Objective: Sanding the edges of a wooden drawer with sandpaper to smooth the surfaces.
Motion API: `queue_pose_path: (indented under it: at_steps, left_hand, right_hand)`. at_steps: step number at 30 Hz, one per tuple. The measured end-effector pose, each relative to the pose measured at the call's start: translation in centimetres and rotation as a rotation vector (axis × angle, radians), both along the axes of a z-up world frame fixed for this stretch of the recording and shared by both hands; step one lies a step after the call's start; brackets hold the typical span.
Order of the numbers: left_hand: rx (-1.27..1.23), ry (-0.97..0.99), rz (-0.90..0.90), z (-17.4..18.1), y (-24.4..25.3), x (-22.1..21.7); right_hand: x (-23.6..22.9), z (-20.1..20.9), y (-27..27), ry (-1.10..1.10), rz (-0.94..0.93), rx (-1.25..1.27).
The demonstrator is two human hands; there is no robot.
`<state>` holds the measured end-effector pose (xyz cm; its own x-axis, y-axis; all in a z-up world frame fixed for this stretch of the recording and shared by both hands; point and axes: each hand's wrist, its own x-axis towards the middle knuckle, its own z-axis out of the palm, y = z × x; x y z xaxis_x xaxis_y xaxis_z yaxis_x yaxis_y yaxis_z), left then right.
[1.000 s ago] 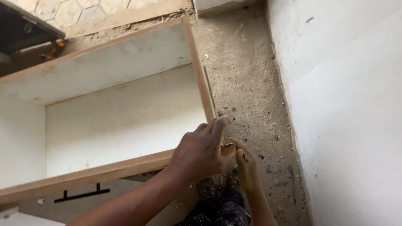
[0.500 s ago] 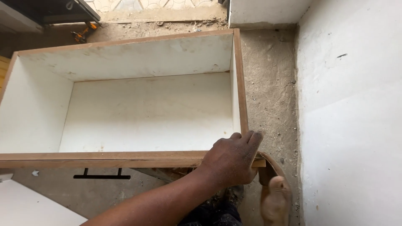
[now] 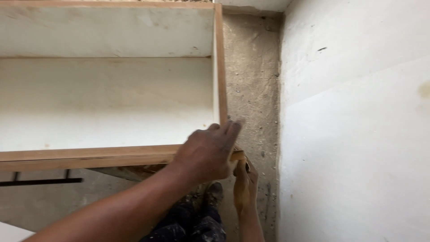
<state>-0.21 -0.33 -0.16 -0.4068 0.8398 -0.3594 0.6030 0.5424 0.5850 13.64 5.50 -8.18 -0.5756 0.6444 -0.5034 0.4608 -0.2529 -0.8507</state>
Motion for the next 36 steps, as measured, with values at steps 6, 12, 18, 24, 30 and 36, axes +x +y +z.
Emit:
queue_pose_path:
  at_steps: [6,12,18,24,30,36]
  left_hand:
    - [-0.091,-0.066,0.066,1.4,0.6,0.2]
    - [-0.024,0.158,-0.007,0.7,0.2,0.5]
    - [-0.085,0.124,0.020,0.2,0.1,0.7]
    - [0.000,0.354,-0.152,-1.0,-0.6,-0.1]
    - [0.030,0.429,-0.184,-1.5,-0.9,0.2]
    - [0.099,0.439,-0.129,-1.4,-0.9,0.6]
  right_hand:
    - [0.1,-1.1,-1.2,-0.110,-0.203,-0.050]
    - [0.5,-6.2,2.0,-0.004,0.130,-0.078]
    - [0.9,-5.7,-2.7,0.474,-0.224,-0.115]
    - [4.5,-14.4,0.6,0.062,-0.066,0.000]
    - [3.3,-13.2,1.9,0.162,-0.065,-0.134]
    - [2.1,-4.9,3.5,0.361,0.176,0.030]
